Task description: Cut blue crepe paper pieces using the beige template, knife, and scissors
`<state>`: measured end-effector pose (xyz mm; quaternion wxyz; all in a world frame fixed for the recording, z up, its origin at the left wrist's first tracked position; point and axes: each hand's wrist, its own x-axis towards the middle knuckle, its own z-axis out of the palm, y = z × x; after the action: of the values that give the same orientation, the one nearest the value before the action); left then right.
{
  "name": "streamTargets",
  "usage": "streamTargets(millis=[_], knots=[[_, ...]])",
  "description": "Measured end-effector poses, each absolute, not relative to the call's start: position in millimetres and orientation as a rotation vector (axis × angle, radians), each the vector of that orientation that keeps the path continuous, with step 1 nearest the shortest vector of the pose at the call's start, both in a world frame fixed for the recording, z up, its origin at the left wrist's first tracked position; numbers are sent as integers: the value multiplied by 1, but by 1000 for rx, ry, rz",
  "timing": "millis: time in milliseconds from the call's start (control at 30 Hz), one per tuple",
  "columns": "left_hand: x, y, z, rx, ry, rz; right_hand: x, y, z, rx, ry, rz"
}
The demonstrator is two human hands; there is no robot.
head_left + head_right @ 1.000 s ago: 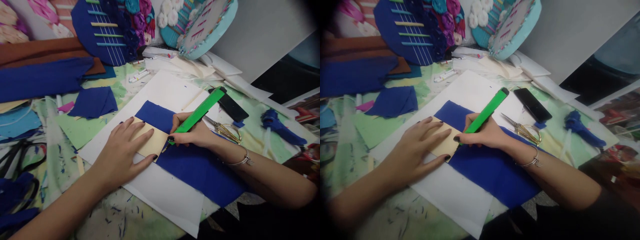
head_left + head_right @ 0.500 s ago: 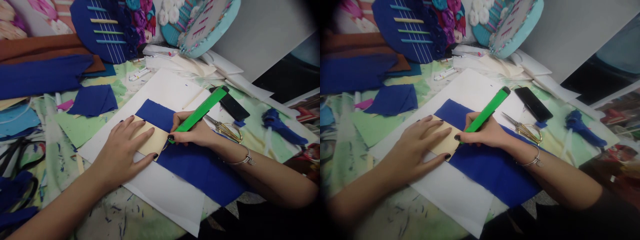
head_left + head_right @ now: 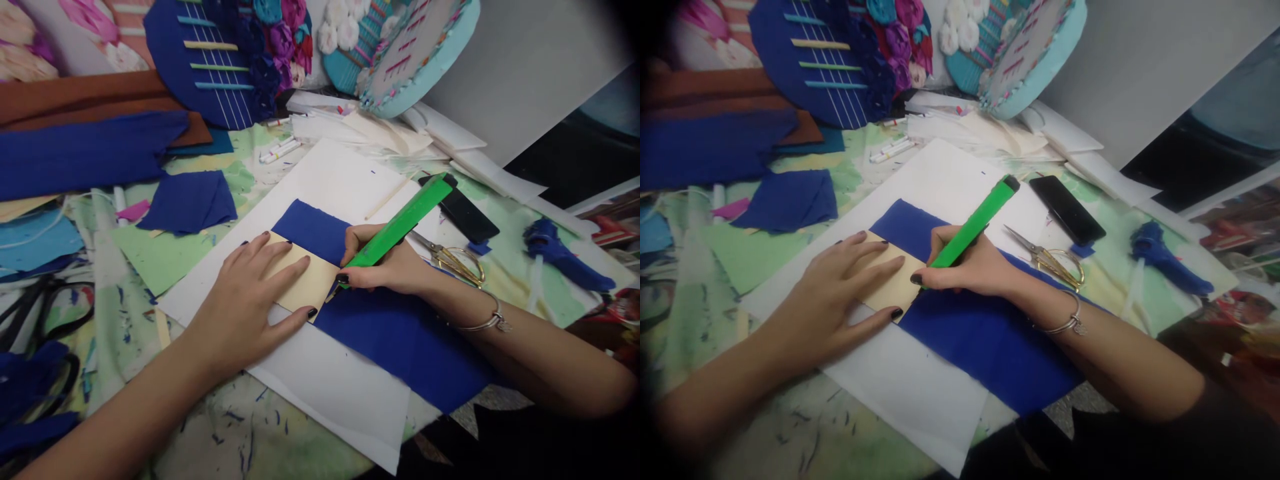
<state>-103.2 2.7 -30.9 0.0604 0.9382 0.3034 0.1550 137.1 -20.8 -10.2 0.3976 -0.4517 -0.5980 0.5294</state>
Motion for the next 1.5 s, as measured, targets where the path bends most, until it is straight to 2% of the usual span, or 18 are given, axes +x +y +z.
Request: streamTargets(millis=[333, 767, 1500], knots=[[-103, 3, -30, 2838, 919, 468, 139, -23, -4, -1165, -1616, 1249], [-103, 3, -31, 2840, 919, 479, 144, -19, -9, -1161, -1549, 1352], [-103, 3, -29, 2824, 935, 449, 148, -15, -10, -1190, -1556, 1308]])
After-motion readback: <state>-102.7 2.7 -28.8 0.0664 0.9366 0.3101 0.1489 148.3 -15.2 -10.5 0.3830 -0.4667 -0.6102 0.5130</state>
